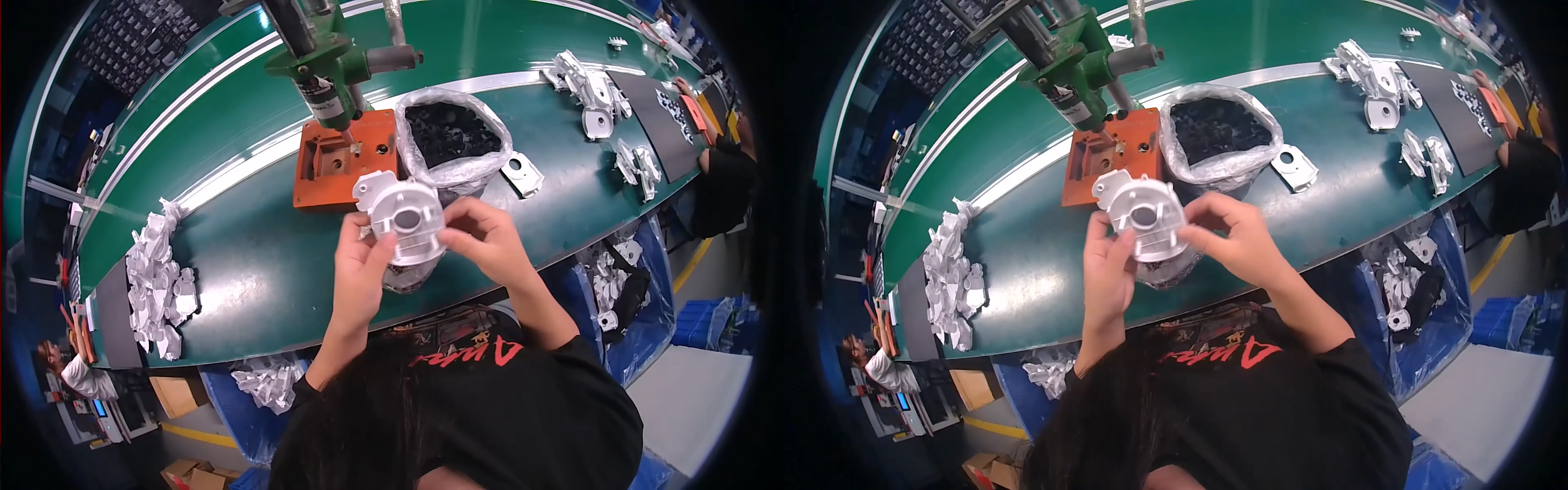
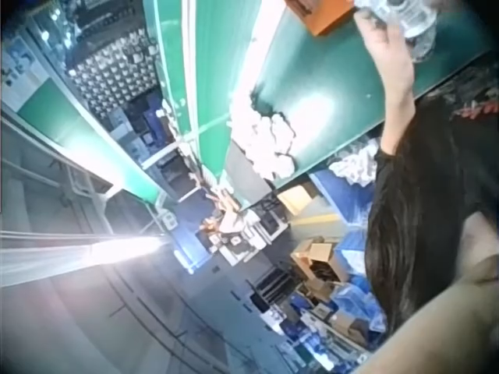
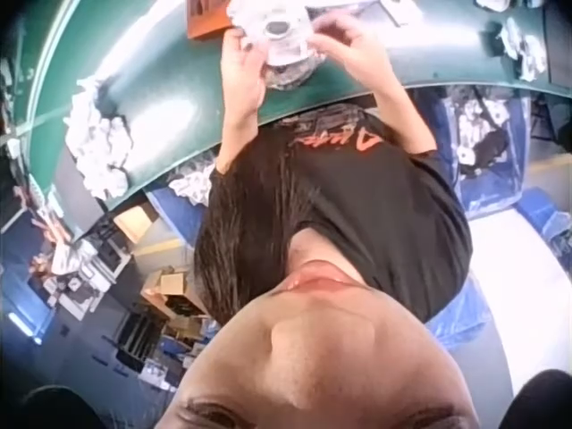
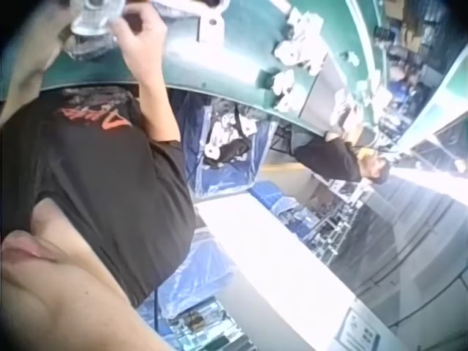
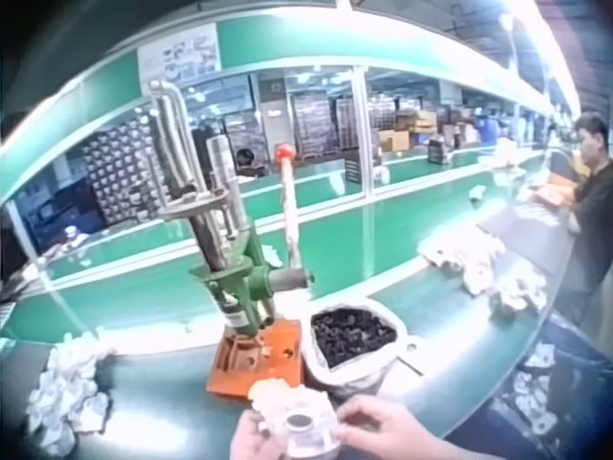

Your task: Assembling plastic housing components and small inserts using a manual press machine on an assembly line.

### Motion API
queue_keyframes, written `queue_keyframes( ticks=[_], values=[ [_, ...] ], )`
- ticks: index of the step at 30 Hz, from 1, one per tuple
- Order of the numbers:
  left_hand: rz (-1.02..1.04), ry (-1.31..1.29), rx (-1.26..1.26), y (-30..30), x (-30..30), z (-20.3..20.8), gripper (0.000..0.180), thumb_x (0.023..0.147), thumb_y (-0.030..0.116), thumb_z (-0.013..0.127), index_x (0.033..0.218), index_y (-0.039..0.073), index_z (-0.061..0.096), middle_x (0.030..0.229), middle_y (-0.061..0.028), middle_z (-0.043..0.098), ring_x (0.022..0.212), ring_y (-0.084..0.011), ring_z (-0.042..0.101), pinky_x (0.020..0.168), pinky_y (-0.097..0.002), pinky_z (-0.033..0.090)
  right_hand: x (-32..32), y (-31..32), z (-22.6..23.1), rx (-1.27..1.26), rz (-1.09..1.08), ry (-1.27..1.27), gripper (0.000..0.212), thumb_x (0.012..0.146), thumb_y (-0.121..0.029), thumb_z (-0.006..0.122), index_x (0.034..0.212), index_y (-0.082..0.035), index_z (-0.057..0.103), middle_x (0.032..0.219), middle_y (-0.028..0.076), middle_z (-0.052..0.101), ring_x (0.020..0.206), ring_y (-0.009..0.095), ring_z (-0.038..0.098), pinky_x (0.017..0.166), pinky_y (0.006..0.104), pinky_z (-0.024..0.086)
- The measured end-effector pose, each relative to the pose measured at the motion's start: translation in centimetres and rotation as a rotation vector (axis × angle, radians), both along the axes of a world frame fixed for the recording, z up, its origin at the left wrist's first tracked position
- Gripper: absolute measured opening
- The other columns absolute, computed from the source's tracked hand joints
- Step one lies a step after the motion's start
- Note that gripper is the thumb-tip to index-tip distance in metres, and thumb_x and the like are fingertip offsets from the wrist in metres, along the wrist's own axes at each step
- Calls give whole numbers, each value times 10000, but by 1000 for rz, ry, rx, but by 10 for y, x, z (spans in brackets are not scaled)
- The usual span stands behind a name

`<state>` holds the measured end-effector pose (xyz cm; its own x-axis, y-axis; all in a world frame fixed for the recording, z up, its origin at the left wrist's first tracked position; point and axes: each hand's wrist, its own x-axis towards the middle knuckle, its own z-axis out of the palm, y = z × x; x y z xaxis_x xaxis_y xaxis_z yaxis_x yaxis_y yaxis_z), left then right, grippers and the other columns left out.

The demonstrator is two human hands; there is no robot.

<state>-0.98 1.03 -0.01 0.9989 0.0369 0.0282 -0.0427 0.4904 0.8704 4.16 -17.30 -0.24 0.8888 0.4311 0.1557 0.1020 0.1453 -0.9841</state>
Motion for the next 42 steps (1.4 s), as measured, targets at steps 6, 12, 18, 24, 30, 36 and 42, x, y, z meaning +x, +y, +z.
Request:
queue_keyframes(
  ticks=[6,12,18,24,30,36,42],
  values=[
    [328,-241,896,42,8,-2,225,798,16,661,977,10,526,967,-112,640,794,-139,622,700,-255,480,83,-6,-29,-432,-308,-467,150,836,-136,609,893,0,634,878,87,609,783,181,583,690,294,457],
    [349,-296,1418,81,55,3,191,745,11,643,885,8,513,957,-143,632,830,-300,615,738,-372,488,163,-14,-61,-940,-602,-482,194,799,-197,640,876,-22,667,884,133,622,878,305,589,742,391,476],
    [273,-437,1699,92,94,-6,165,753,47,605,865,18,487,992,-160,589,949,-369,555,788,-445,461,189,5,-82,-1190,-751,-724,197,746,-250,678,817,-69,641,905,108,608,897,295,564,740,417,461],
    [60,-280,1560,88,101,6,161,792,92,603,885,6,504,1027,-152,579,991,-361,549,835,-443,451,187,1,-84,-918,-739,-758,107,738,-164,684,805,-92,643,854,97,581,868,294,545,746,405,443],
    [22,-481,1603,109,109,-5,109,818,94,586,863,6,539,965,-150,574,995,-352,542,837,-426,444,159,22,-57,-575,-640,-776,101,758,-135,674,818,-55,657,873,92,571,887,279,531,783,372,434],
    [34,-334,1523,102,103,-12,126,796,109,607,840,-8,592,1081,-166,593,1065,-351,537,914,-411,432,137,72,-43,-355,-259,-482,141,770,-127,667,815,4,641,997,74,597,1022,226,524,875,336,411],
    [415,-614,1549,100,110,-45,153,779,168,627,781,18,598,1119,-181,615,1106,-343,554,956,-408,432,137,111,-44,-537,-283,-468,106,767,-123,676,833,-39,664,1119,86,561,1080,252,447,908,348,391]
  ],
)
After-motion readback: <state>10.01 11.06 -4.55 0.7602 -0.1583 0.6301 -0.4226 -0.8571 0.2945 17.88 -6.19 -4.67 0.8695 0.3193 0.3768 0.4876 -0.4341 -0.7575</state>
